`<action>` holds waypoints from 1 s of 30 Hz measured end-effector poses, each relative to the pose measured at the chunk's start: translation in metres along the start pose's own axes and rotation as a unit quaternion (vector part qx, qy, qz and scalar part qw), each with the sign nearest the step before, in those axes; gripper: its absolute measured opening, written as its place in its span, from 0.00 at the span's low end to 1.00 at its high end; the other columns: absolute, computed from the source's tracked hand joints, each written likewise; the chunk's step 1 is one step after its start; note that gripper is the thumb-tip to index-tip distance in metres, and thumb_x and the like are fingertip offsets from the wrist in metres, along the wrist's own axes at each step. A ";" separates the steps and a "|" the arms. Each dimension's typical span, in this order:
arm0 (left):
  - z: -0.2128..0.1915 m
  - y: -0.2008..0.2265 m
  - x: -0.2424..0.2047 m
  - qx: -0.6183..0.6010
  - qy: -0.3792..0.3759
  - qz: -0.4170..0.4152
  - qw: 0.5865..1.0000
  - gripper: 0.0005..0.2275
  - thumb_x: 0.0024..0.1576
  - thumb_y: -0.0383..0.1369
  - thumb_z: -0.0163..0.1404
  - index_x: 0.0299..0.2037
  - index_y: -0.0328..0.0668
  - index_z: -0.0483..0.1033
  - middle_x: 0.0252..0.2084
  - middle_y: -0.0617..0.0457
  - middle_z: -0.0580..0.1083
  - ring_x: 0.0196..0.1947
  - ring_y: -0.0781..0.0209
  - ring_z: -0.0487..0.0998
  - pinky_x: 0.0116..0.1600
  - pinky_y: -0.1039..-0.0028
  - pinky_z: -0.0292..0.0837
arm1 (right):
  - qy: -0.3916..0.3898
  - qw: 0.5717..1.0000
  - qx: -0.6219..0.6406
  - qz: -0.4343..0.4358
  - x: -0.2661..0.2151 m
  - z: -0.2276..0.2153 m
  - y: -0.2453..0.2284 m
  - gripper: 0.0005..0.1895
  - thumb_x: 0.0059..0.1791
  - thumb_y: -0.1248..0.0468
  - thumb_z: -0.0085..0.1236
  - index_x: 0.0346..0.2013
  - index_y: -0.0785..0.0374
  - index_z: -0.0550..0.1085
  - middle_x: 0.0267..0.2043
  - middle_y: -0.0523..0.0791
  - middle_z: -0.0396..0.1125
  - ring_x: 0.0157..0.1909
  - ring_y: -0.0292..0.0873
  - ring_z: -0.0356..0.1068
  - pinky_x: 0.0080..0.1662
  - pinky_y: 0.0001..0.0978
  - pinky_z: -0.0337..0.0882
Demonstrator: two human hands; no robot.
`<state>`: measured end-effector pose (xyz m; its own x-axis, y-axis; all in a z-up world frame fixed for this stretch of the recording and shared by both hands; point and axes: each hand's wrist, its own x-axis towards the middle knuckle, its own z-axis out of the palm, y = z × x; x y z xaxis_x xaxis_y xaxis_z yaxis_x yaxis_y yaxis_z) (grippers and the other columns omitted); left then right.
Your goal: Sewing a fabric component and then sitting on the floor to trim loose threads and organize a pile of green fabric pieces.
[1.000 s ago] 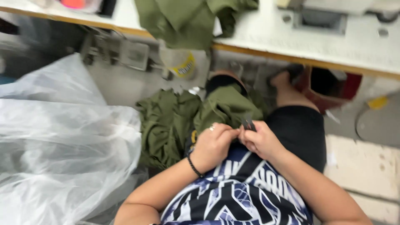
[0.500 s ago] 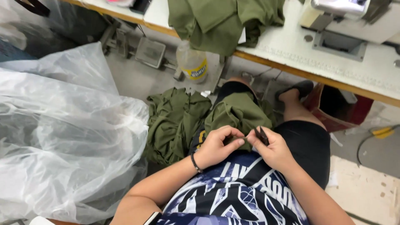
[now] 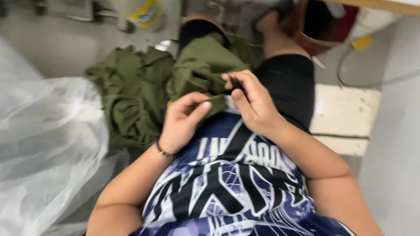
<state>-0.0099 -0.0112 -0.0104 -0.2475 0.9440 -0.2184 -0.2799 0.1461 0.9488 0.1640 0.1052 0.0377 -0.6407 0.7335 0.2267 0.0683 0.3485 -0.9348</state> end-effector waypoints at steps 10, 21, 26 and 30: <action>0.004 0.024 -0.002 -0.013 0.007 0.024 1.000 0.04 0.62 0.23 0.54 0.42 0.29 0.79 0.32 0.53 0.72 0.33 0.71 0.68 0.40 0.80 0.70 | 0.008 0.992 -0.103 -0.070 -0.014 0.003 -0.032 0.10 0.56 0.70 0.53 0.49 0.73 0.76 0.43 0.51 0.72 0.36 0.50 0.76 0.39 0.36 0.77; 0.012 0.033 -0.001 0.009 0.006 0.052 0.999 0.04 0.62 0.22 0.53 0.41 0.27 0.80 0.32 0.50 0.73 0.32 0.71 0.65 0.38 0.80 0.66 | 0.006 0.993 -0.099 -0.061 -0.010 0.001 -0.030 0.09 0.54 0.71 0.56 0.47 0.73 0.78 0.41 0.51 0.73 0.36 0.49 0.77 0.37 0.34 0.78; 0.012 0.032 -0.001 0.012 0.010 0.058 0.998 0.04 0.62 0.22 0.54 0.41 0.27 0.80 0.32 0.50 0.74 0.31 0.72 0.65 0.38 0.80 0.66 | -0.003 0.993 -0.098 -0.059 -0.008 0.001 -0.031 0.09 0.54 0.71 0.56 0.47 0.74 0.78 0.40 0.51 0.73 0.38 0.50 0.77 0.39 0.35 0.78; 0.011 0.025 -0.001 0.031 0.011 0.074 0.997 0.04 0.61 0.22 0.55 0.42 0.27 0.81 0.32 0.50 0.75 0.32 0.71 0.66 0.38 0.80 0.67 | -0.007 0.993 -0.102 -0.059 -0.008 0.000 -0.030 0.08 0.54 0.72 0.56 0.46 0.73 0.78 0.40 0.51 0.73 0.38 0.50 0.77 0.38 0.35 0.78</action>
<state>-0.0069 -0.0056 0.0163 -0.3026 0.9498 -0.0793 -0.1803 0.0246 0.9833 0.1669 0.0887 0.0637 -0.6642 0.6724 0.3266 0.1443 0.5441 -0.8265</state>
